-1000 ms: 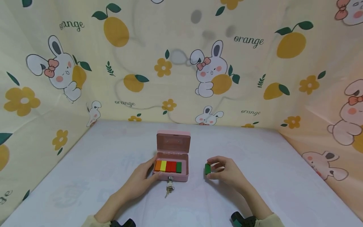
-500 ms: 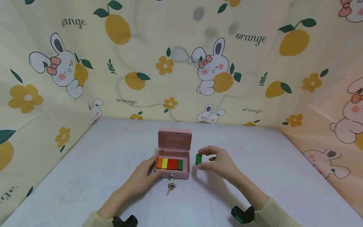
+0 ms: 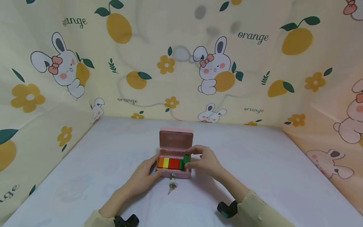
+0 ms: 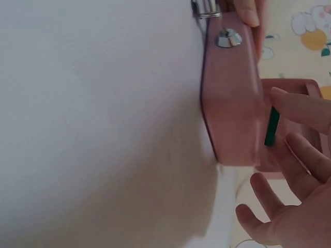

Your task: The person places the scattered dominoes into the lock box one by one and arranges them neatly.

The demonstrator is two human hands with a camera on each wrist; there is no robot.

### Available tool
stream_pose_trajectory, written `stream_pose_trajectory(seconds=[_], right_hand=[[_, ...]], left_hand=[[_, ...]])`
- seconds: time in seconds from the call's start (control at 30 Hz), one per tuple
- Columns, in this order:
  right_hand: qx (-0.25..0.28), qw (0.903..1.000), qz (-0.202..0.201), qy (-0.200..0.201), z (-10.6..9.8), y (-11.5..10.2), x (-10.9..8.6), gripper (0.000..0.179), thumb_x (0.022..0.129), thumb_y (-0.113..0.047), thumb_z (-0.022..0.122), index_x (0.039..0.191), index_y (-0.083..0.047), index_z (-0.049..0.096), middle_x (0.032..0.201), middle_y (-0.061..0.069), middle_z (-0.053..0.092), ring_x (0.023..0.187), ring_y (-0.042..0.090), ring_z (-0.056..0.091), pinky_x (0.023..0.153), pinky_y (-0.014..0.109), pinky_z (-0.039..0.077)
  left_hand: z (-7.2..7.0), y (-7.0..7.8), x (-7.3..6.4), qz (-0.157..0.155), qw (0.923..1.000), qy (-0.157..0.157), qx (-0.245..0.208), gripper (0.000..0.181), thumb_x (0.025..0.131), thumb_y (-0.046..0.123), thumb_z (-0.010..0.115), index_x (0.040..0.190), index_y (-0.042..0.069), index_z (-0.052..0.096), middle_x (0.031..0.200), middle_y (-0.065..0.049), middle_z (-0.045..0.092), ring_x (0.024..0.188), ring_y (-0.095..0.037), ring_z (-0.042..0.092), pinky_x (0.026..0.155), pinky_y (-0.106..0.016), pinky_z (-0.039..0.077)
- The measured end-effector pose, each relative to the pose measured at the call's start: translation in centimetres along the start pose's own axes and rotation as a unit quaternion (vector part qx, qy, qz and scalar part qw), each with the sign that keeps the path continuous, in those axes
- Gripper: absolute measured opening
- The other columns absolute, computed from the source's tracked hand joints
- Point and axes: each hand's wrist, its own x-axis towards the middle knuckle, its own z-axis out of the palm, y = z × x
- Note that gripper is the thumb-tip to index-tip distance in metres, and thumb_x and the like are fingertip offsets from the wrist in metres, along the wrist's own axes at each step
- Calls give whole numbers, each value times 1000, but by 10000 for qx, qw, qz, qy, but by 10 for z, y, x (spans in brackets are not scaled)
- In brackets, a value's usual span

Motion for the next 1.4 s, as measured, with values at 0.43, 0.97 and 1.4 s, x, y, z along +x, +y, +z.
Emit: stream_pose_trajectory(seconds=[0.43, 0.97, 1.4], right_hand=[[-927, 9952, -62, -309, 14, -1, 8, 40, 73, -7, 87, 109, -8, 71, 104, -1, 67, 107, 26, 54, 97, 49, 48], [-1558, 9837, -204, -875, 14, -4, 15, 41, 71, -4, 87, 108, -5, 68, 98, 2, 65, 91, 22, 56, 82, 39, 55], [-1683, 9825, -164, -777, 14, -10, 14, 45, 70, -3, 87, 111, -3, 68, 102, 5, 68, 94, 23, 58, 86, 42, 54]], left_hand=[[-3, 2, -1, -15, 10000, -64, -29, 81, 92, 49, 66, 156, 16, 29, 155, -5, 37, 142, -27, 31, 112, -49, 29], [0, 1, -3, -122, 9999, -52, -12, 83, 90, 51, 66, 156, 17, 29, 154, -4, 37, 142, -27, 31, 112, -49, 29], [-2, 2, -2, 39, 10000, -16, 29, 81, 92, 50, 64, 157, 17, 28, 155, -4, 36, 142, -25, 31, 113, -47, 28]])
